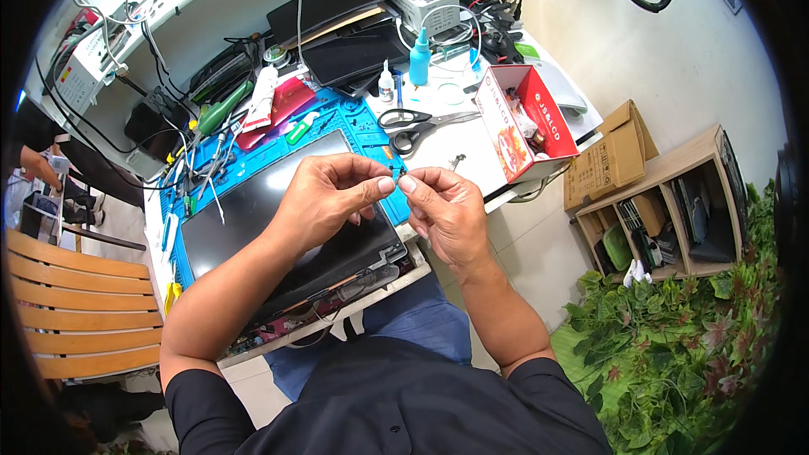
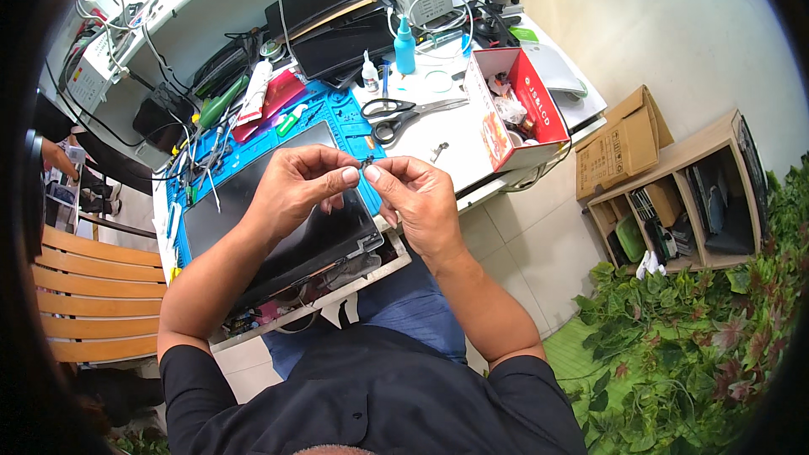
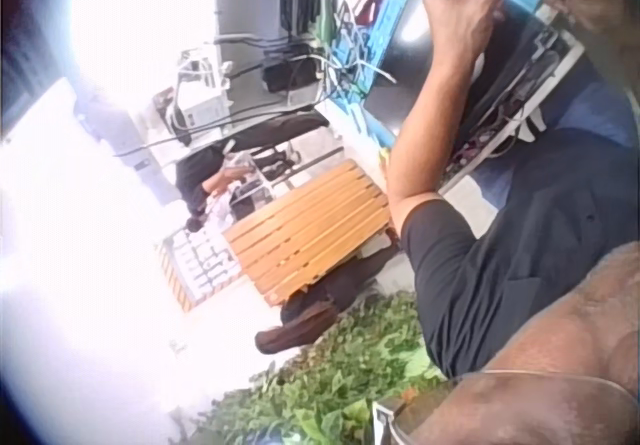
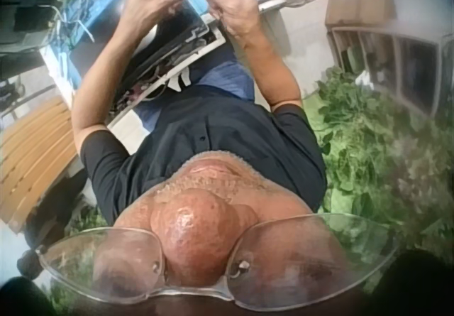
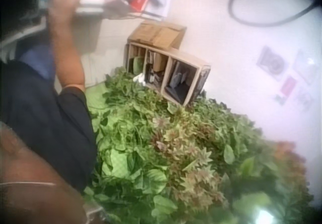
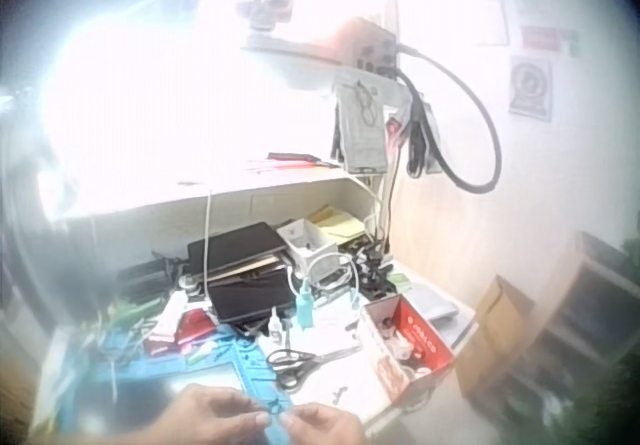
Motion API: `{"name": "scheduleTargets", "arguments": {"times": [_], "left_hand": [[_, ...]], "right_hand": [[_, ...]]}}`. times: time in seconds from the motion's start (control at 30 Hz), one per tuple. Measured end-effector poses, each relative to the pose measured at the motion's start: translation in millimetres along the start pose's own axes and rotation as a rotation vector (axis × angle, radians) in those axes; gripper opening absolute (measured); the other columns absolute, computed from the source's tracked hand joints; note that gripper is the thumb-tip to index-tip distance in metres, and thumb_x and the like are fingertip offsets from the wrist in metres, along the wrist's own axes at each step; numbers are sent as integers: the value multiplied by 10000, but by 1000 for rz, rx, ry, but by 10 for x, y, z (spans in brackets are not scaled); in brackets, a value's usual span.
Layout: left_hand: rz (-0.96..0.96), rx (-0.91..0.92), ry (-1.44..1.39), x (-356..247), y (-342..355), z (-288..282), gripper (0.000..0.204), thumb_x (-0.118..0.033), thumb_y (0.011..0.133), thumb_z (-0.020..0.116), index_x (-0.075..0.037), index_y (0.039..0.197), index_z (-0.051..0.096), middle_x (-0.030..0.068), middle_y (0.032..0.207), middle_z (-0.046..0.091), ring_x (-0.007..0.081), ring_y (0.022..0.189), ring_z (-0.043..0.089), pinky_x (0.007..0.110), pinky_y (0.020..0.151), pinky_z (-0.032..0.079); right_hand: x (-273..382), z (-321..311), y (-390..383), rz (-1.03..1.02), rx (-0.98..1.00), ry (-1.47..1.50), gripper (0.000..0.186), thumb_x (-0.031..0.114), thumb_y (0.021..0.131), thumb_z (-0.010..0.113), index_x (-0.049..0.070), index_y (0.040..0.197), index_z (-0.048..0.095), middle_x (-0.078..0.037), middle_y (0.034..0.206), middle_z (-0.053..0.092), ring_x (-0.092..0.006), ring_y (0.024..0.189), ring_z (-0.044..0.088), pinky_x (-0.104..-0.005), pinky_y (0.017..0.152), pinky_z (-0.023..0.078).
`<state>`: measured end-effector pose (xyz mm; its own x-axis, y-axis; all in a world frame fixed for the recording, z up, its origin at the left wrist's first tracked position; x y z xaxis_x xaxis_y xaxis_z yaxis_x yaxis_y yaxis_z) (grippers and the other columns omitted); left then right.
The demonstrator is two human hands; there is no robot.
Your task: The person applies adhesive from a tube to the hinge area of a laptop and then uses tweezers to position a small component onto the laptop frame.
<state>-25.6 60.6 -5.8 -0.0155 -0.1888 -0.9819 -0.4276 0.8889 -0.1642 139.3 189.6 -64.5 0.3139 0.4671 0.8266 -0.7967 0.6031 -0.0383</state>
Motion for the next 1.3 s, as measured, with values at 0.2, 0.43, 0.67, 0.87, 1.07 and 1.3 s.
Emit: {"name": "scheduleTargets", "arguments": {"times": [0.2, 0.43, 0.67, 0.87, 1.07, 1.3], "left_hand": [[-24, 28, -50, -13, -26, 20, 315, -282, 1021, 886, 8, 1119, 811, 50, 912, 786, 100, 725, 706, 258, 622, 539], [-28, 89, -98, -4, -27, -22, 251, -250, 1024, 864, -5, 1044, 816, 41, 864, 777, 82, 685, 685, 243, 606, 521], [-71, 91, -115, 19, -23, -50, 155, -148, 983, 815, 2, 971, 779, 38, 751, 707, 88, 605, 648, 250, 561, 486], [-123, 176, -88, 10, 2, -84, 167, -177, 964, 826, -15, 951, 791, 13, 769, 706, 70, 608, 638, 234, 558, 468], [-107, 151, -89, 43, 0, -74, 163, -153, 974, 831, 1, 979, 778, 43, 768, 723, 92, 605, 662, 245, 557, 488], [-101, 92, -29, -2, 13, -58, 206, -176, 976, 864, 15, 999, 789, 58, 799, 750, 91, 629, 691, 247, 559, 505]], "right_hand": [[-16, 60, -33, -8, 1, 33, 153, 111, 1075, 801, -28, 1136, 788, -17, 776, 657, -73, 605, 560, -233, 505, 451], [-23, 18, -68, -5, 57, 24, 195, 121, 1063, 819, -59, 1132, 791, -48, 830, 712, -82, 631, 618, -248, 518, 504], [73, 28, -66, 114, 65, 108, 241, 155, 1079, 788, -79, 1137, 793, -68, 880, 728, -95, 652, 646, -276, 527, 565], [130, -1, -20, 219, 142, 77, 215, 144, 1063, 804, -64, 1118, 798, -53, 844, 716, -87, 653, 645, -269, 521, 577], [62, -42, -24, 211, 136, 98, 195, 131, 1051, 821, -56, 1087, 782, -40, 805, 703, -82, 613, 627, -259, 476, 533], [29, -21, -41, 169, 57, 84, 186, 125, 1048, 828, -52, 1049, 772, -46, 788, 694, -80, 598, 619, -255, 466, 518]]}}
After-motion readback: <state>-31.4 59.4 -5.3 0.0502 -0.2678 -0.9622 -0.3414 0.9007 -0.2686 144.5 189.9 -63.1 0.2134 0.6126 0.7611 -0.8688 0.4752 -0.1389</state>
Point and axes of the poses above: each hand's wrist, its own y-axis towards the middle knuckle, its own z-axis out of the palm, x = y × z, the point moved 1 cm from there along y, towards the middle knuckle
